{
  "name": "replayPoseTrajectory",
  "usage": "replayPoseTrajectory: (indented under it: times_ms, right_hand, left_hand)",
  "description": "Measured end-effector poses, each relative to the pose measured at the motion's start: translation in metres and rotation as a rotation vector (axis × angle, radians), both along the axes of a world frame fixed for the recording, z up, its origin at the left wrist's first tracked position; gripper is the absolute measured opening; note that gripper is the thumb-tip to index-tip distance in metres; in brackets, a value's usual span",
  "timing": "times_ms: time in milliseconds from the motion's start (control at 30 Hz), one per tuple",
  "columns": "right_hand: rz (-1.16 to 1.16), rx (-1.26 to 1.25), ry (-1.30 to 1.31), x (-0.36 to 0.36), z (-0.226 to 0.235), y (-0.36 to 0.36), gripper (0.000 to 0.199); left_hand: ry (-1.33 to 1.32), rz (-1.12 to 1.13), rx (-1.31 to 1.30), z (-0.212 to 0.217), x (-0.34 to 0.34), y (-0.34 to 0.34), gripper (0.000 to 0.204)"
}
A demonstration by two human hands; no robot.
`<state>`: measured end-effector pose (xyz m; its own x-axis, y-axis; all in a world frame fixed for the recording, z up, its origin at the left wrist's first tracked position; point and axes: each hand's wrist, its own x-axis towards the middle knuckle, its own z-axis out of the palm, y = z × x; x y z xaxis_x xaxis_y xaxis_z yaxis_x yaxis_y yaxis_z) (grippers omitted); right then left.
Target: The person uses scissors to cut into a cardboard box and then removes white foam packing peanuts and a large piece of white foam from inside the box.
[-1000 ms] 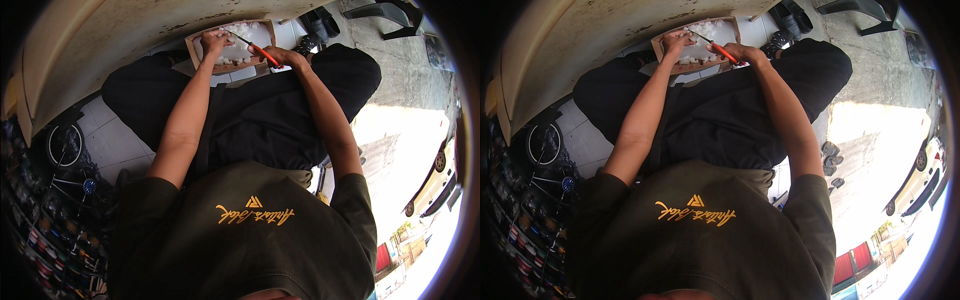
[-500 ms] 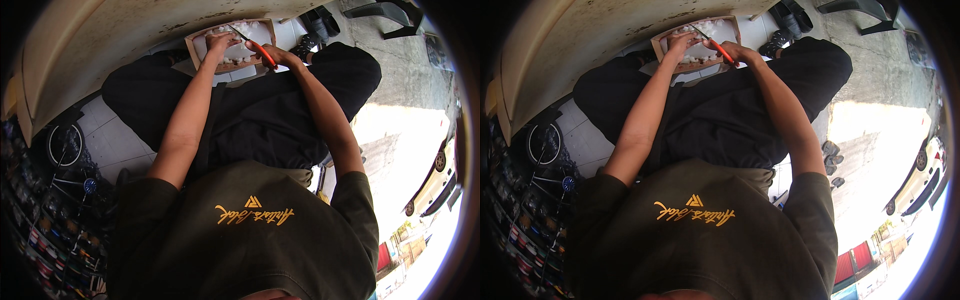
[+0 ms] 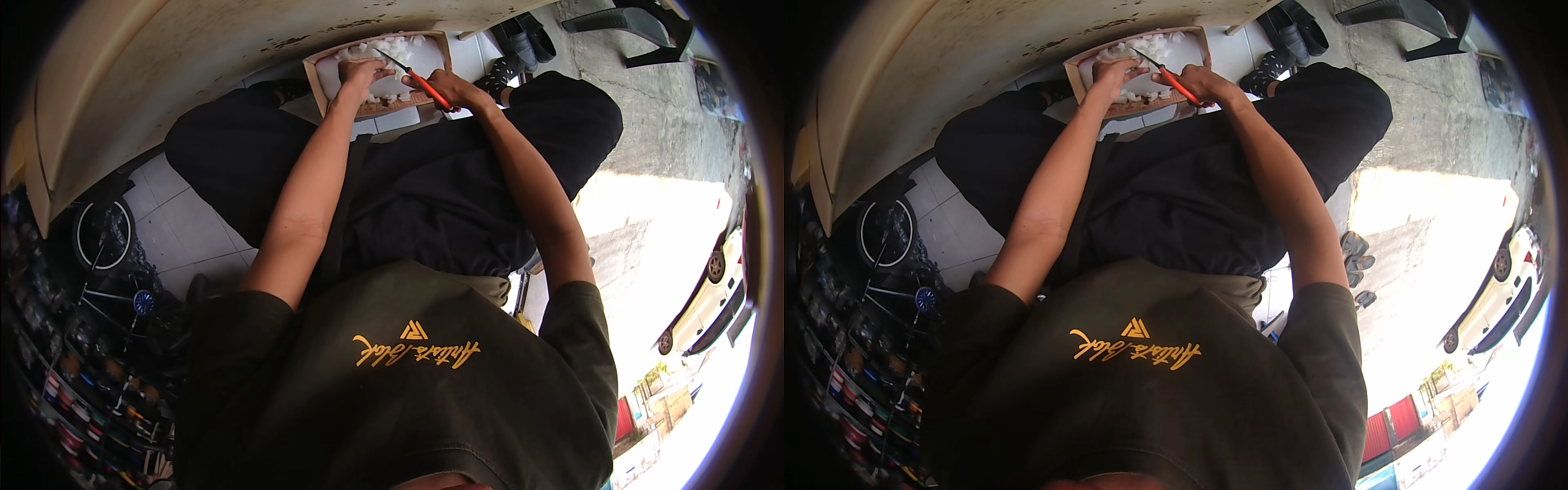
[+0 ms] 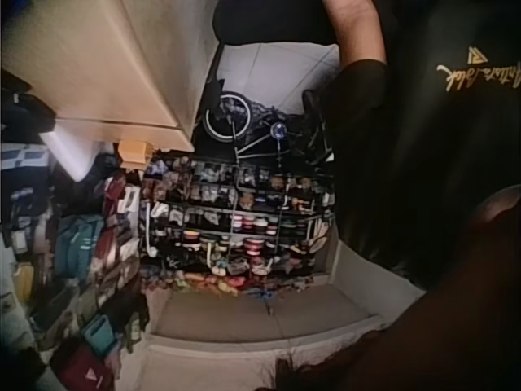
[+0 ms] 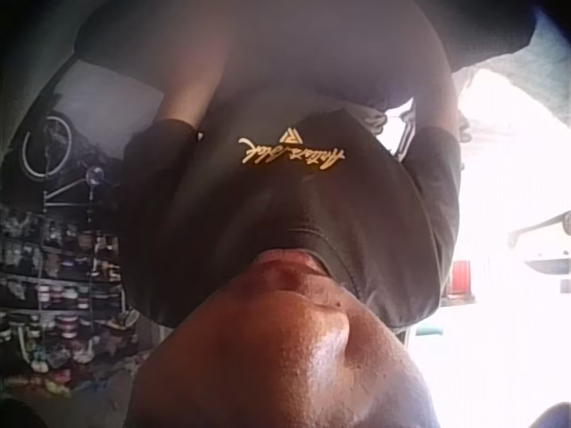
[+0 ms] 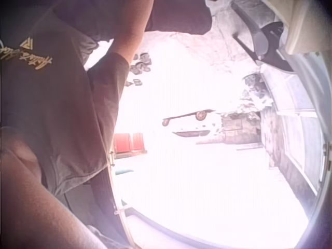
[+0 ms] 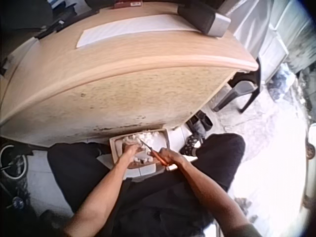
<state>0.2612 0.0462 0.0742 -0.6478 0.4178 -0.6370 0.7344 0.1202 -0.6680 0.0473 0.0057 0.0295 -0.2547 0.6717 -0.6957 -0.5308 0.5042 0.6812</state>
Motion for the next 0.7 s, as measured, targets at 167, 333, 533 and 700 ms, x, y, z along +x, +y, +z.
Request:
replayPoseTrajectory:
  times_ms: [167,333,533,700]
  right_hand:
    - [-0.034,-0.224,-0.29,0.003,0.011,0.002,0.116]
    - [-0.116,-0.193,-0.29,0.006,0.031,-0.003,0.109]
    - [-0.121,-0.25,-0.255,0.003,0.039,-0.003,0.12]
    - [-0.13,-0.333,-0.206,0.002,0.018,0.002,0.125]
  left_hand:
    - [-0.031,-0.02,-0.093,-0.019,-0.014,-0.01,0.014]
    - [0.053,0.007,-0.159,-0.032,-0.026,-0.01,0.027]
    - [0.039,-0.003,-0.121,-0.018,-0.021,-0.006,0.035]
    - [0.011,-0.019,-0.032,0.001,-0.007,-0.003,0.027]
